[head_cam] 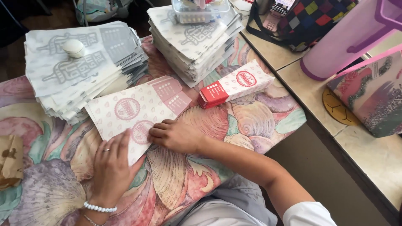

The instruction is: Folding individual paper wrappers and stacking them on a table

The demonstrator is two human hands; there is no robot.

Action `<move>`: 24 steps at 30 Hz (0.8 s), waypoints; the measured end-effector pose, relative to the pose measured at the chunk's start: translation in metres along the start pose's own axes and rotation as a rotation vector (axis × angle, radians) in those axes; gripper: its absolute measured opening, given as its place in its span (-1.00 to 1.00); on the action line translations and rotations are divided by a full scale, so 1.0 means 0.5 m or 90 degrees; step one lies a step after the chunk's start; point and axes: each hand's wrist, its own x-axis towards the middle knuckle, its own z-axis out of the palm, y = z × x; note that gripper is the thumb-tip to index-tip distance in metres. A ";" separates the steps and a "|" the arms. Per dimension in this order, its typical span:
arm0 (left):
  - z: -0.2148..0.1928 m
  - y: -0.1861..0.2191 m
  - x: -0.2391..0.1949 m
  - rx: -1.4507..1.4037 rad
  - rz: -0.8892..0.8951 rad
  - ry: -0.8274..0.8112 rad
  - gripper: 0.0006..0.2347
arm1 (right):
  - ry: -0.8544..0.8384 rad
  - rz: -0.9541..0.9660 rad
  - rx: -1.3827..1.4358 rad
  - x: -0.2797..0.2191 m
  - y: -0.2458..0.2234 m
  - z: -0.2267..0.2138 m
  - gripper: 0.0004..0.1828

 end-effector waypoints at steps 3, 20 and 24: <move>-0.006 -0.004 -0.009 0.007 -0.068 0.074 -0.07 | -0.013 0.087 0.153 0.008 0.013 -0.013 -0.79; 0.021 -0.009 -0.017 -0.137 -0.089 0.203 -0.53 | 0.157 0.494 0.586 -0.007 0.042 0.023 -0.87; 0.031 -0.012 -0.018 -0.152 -0.087 0.236 -0.59 | 0.112 0.505 0.661 -0.015 0.055 0.028 -0.80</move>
